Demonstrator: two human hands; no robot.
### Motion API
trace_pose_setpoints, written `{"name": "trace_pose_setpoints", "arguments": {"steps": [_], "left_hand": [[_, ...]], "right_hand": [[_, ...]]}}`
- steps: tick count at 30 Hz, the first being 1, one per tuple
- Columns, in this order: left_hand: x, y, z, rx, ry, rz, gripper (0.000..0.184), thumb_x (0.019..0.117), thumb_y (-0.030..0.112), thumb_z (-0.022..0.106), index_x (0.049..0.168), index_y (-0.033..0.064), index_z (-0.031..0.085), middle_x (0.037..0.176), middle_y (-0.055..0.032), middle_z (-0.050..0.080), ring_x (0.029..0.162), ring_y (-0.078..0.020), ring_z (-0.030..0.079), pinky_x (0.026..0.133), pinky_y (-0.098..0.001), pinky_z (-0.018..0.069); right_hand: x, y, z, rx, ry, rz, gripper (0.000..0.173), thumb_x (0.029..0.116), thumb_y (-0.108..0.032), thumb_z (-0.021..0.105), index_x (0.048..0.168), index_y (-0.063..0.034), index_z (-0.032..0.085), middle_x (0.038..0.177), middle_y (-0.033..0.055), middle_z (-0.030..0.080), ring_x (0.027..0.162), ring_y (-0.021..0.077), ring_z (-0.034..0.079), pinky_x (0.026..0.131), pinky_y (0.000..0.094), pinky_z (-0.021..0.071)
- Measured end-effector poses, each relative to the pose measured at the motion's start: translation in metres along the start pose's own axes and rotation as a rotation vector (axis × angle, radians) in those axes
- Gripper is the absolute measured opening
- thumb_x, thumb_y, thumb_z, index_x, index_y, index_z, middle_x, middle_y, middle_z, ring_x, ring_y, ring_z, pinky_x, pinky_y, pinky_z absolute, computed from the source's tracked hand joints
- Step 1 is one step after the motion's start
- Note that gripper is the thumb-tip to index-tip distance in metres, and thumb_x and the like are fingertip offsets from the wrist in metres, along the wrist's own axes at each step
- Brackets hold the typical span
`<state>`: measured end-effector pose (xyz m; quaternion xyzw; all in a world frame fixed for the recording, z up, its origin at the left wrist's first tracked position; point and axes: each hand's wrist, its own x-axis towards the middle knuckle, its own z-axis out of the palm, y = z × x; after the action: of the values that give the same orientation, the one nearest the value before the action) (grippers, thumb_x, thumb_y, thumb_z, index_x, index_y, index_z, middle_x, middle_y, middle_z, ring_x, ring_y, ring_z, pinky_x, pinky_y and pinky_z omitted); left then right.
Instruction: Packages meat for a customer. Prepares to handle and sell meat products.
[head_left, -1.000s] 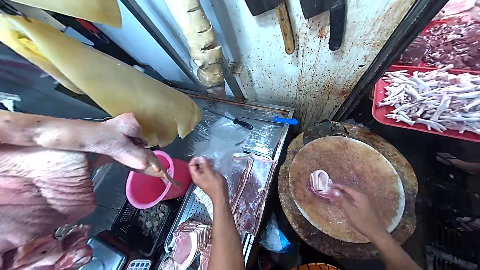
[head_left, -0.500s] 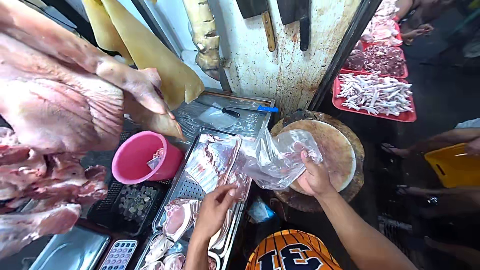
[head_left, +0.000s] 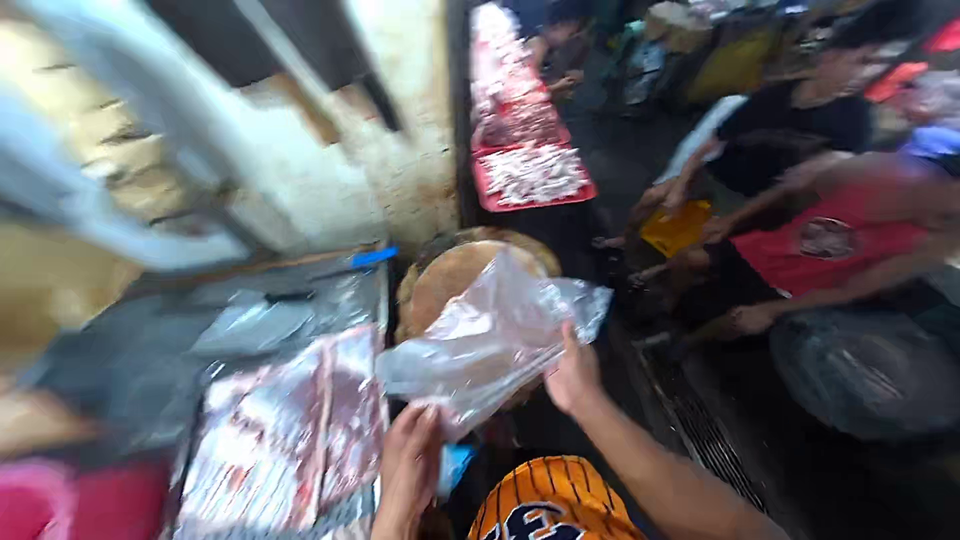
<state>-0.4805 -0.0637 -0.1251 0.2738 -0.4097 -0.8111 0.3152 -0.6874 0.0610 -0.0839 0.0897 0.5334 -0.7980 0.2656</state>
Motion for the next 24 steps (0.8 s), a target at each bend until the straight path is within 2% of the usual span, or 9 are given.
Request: {"name": "trace_pose_setpoints", "arguments": {"steps": [3, 5, 6, 8, 10, 13, 16, 21, 24], "left_hand": [[0.003, -0.007, 0.007, 0.298, 0.284, 0.021, 0.019, 0.1049, 0.010, 0.046, 0.094, 0.0095, 0.062, 0.071, 0.0071, 0.065, 0.064, -0.0053, 0.066, 0.064, -0.0283, 0.0602], [0.012, -0.012, 0.009, 0.393, 0.382, 0.084, 0.013, 0.1039, 0.010, 0.051, 0.093, 0.0094, 0.059, 0.069, 0.0093, 0.059, 0.059, -0.0017, 0.059, 0.059, -0.0242, 0.0556], [0.015, -0.012, 0.012, 0.431, 0.362, 0.116, 0.005, 0.1005, 0.006, 0.056, 0.098, 0.0077, 0.059, 0.073, 0.0084, 0.060, 0.062, -0.0011, 0.060, 0.059, -0.0226, 0.0554], [0.014, -0.011, 0.027, 0.528, 0.216, 0.159, 0.018, 0.0907, 0.002, 0.065, 0.108, -0.0005, 0.060, 0.087, 0.0007, 0.066, 0.075, -0.0060, 0.065, 0.069, -0.0273, 0.0592], [0.006, -0.017, 0.051, 0.619, 0.075, 0.142, 0.028, 0.0824, 0.008, 0.075, 0.105, -0.0021, 0.061, 0.089, -0.0048, 0.067, 0.080, -0.0119, 0.067, 0.073, -0.0328, 0.0598], [-0.004, -0.040, 0.076, 0.579, -0.090, 0.008, 0.021, 0.0814, 0.008, 0.080, 0.097, 0.0004, 0.068, 0.081, -0.0057, 0.072, 0.074, -0.0152, 0.071, 0.070, -0.0355, 0.0631], [0.011, -0.065, 0.055, 0.286, 0.020, -0.248, 0.023, 0.0837, 0.004, 0.076, 0.074, 0.0071, 0.055, 0.070, -0.0031, 0.063, 0.064, -0.0132, 0.062, 0.061, -0.0325, 0.0554], [0.067, -0.095, 0.000, -0.108, 0.551, -0.622, 0.013, 0.1071, 0.013, 0.042, 0.106, 0.0041, 0.051, 0.072, -0.0089, 0.063, 0.058, -0.0184, 0.064, 0.056, -0.0345, 0.0589], [0.127, -0.090, 0.007, -0.187, 0.565, -0.645, 0.031, 0.1089, 0.030, 0.036, 0.109, 0.0051, 0.054, 0.081, -0.0108, 0.066, 0.067, -0.0229, 0.067, 0.064, -0.0414, 0.0600]], "right_hand": [[0.008, 0.014, -0.041, -0.268, 0.039, 0.084, 0.061, 0.1067, -0.030, 0.053, 0.158, -0.0132, 0.025, 0.130, 0.0237, 0.061, 0.098, 0.0371, 0.071, 0.074, 0.0544, 0.0628], [0.006, 0.017, -0.063, -0.590, 0.085, -0.097, 0.088, 0.0965, -0.024, 0.067, 0.163, -0.0128, 0.011, 0.148, 0.0210, 0.049, 0.119, 0.0312, 0.064, 0.091, 0.0498, 0.0593], [0.004, 0.013, -0.070, -0.783, 0.128, -0.289, 0.093, 0.0906, -0.025, 0.072, 0.163, -0.0068, 0.016, 0.151, 0.0216, 0.046, 0.126, 0.0305, 0.059, 0.099, 0.0472, 0.0546], [-0.003, 0.002, -0.071, -1.007, 0.100, -0.565, 0.074, 0.0873, -0.030, 0.074, 0.149, 0.0002, 0.046, 0.137, 0.0218, 0.057, 0.120, 0.0321, 0.060, 0.100, 0.0487, 0.0524], [-0.017, -0.004, -0.058, -1.067, -0.227, -0.410, 0.045, 0.0939, -0.042, 0.069, 0.120, -0.0042, 0.068, 0.106, 0.0116, 0.070, 0.095, 0.0216, 0.067, 0.086, 0.0422, 0.0570], [-0.009, 0.015, -0.037, -0.787, -0.702, 0.117, 0.037, 0.0980, -0.038, 0.066, 0.103, -0.0013, 0.068, 0.085, 0.0070, 0.068, 0.073, 0.0146, 0.066, 0.070, 0.0360, 0.0583], [0.014, 0.035, -0.041, -0.359, -0.535, 0.268, 0.020, 0.0998, -0.017, 0.060, 0.101, 0.0022, 0.066, 0.087, 0.0075, 0.068, 0.078, 0.0172, 0.068, 0.077, 0.0393, 0.0603], [0.067, 0.052, -0.060, 0.225, -0.355, 0.510, 0.025, 0.1071, -0.024, 0.048, 0.102, -0.0057, 0.064, 0.087, 0.0095, 0.070, 0.082, 0.0208, 0.069, 0.084, 0.0436, 0.0592], [0.117, 0.056, -0.058, -0.228, -0.584, 0.363, 0.022, 0.0933, -0.026, 0.071, 0.104, -0.0071, 0.065, 0.088, 0.0034, 0.069, 0.079, 0.0108, 0.066, 0.076, 0.0312, 0.0578]]}}
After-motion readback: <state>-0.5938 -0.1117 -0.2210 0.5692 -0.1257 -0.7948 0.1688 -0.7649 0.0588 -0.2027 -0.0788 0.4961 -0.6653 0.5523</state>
